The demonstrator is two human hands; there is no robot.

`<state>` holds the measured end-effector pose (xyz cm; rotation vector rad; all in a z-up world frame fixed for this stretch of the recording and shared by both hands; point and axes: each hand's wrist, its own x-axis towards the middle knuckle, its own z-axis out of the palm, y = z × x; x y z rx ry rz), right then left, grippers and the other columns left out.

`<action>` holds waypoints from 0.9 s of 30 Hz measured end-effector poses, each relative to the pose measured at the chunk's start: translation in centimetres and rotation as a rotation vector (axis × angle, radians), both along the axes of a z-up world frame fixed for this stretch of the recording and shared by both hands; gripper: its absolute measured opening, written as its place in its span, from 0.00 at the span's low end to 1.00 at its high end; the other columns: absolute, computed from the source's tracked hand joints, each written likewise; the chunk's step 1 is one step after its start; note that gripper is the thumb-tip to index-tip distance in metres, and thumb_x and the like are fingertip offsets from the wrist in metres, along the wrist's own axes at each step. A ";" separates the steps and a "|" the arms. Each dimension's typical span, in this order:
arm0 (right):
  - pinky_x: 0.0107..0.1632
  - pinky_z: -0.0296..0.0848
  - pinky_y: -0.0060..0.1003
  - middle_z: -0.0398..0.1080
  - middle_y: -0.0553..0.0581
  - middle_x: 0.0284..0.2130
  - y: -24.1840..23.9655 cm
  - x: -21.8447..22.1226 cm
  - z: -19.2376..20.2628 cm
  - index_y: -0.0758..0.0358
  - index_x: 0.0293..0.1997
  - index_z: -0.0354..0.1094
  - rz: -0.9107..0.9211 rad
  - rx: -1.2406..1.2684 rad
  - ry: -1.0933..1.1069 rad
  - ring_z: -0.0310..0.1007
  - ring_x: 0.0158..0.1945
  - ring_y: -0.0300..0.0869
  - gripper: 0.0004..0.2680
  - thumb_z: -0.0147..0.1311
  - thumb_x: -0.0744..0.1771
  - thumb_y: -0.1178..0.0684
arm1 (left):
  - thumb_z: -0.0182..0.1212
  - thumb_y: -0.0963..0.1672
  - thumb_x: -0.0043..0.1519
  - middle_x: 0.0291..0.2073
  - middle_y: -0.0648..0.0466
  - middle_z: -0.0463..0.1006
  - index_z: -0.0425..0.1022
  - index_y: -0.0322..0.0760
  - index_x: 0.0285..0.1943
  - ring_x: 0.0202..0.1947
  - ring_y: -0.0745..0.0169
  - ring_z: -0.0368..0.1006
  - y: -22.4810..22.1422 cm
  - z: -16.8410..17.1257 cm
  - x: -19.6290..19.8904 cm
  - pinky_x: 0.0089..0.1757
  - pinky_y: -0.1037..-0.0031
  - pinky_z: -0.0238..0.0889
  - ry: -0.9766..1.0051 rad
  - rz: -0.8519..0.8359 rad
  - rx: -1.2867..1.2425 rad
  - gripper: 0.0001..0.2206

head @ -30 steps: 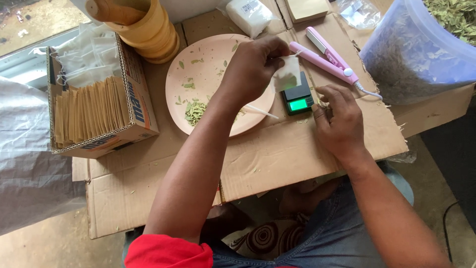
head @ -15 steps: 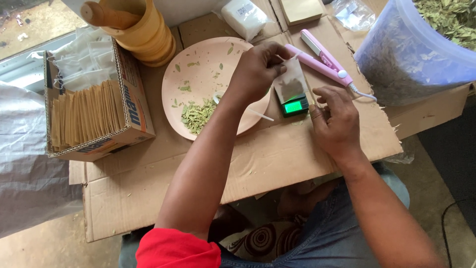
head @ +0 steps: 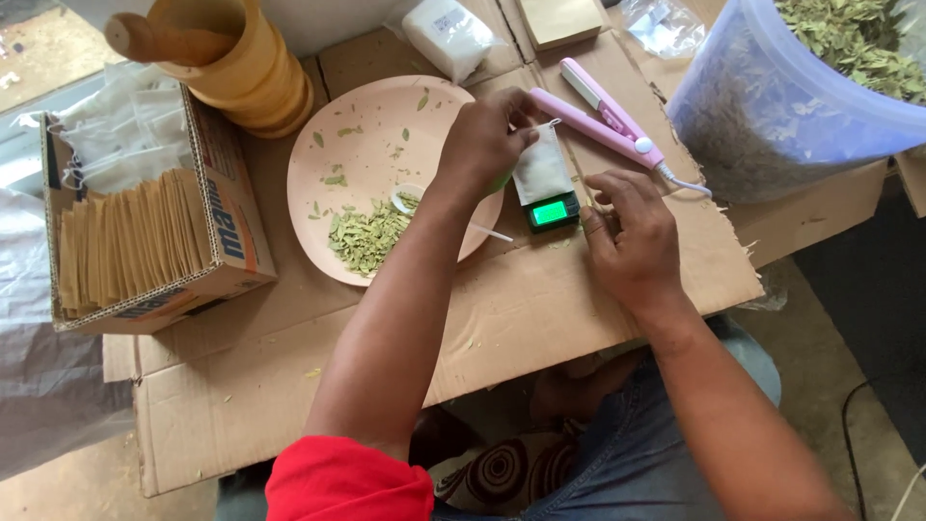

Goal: Filling small tea bags with loose leaves, weighing them on a digital scale, and sealing them with a heat sealer.

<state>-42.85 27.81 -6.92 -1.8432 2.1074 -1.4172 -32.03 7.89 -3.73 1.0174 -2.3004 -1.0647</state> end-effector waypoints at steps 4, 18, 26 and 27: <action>0.40 0.75 0.39 0.69 0.63 0.48 0.0 0.1 0.1 0.68 0.54 0.69 0.004 -0.008 0.006 0.71 0.42 0.48 0.09 0.54 0.68 0.62 | 0.70 0.45 0.56 0.43 0.60 0.85 0.78 0.48 0.47 0.46 0.61 0.78 -0.8 -0.6 0.9 0.47 0.62 0.67 0.008 0.025 -0.221 0.12; 0.43 0.79 0.46 0.68 0.66 0.46 0.0 0.6 0.0 0.68 0.55 0.70 -0.066 0.021 -0.024 0.74 0.45 0.56 0.08 0.57 0.70 0.64 | 0.67 0.39 0.61 0.31 0.47 0.77 0.80 0.36 0.45 0.33 0.53 0.76 9.3 -1.7 22.7 0.36 0.67 0.70 0.322 0.466 -0.321 0.05; 0.41 0.79 0.46 0.69 0.66 0.46 -0.2 0.5 -0.4 0.68 0.54 0.71 -0.060 0.012 0.002 0.74 0.45 0.55 0.08 0.58 0.70 0.63 | 0.67 0.38 0.60 0.32 0.48 0.79 0.81 0.35 0.43 0.32 0.57 0.76 11.0 -2.8 22.9 0.32 0.72 0.69 0.346 0.554 -0.227 0.05; 0.43 0.79 0.46 0.68 0.68 0.46 0.0 0.6 -0.2 0.69 0.54 0.71 -0.069 0.038 -0.012 0.74 0.45 0.56 0.07 0.57 0.70 0.64 | 0.67 0.38 0.60 0.32 0.47 0.79 0.81 0.34 0.43 0.32 0.55 0.76 10.9 -2.8 22.8 0.31 0.71 0.69 0.336 0.539 -0.236 0.05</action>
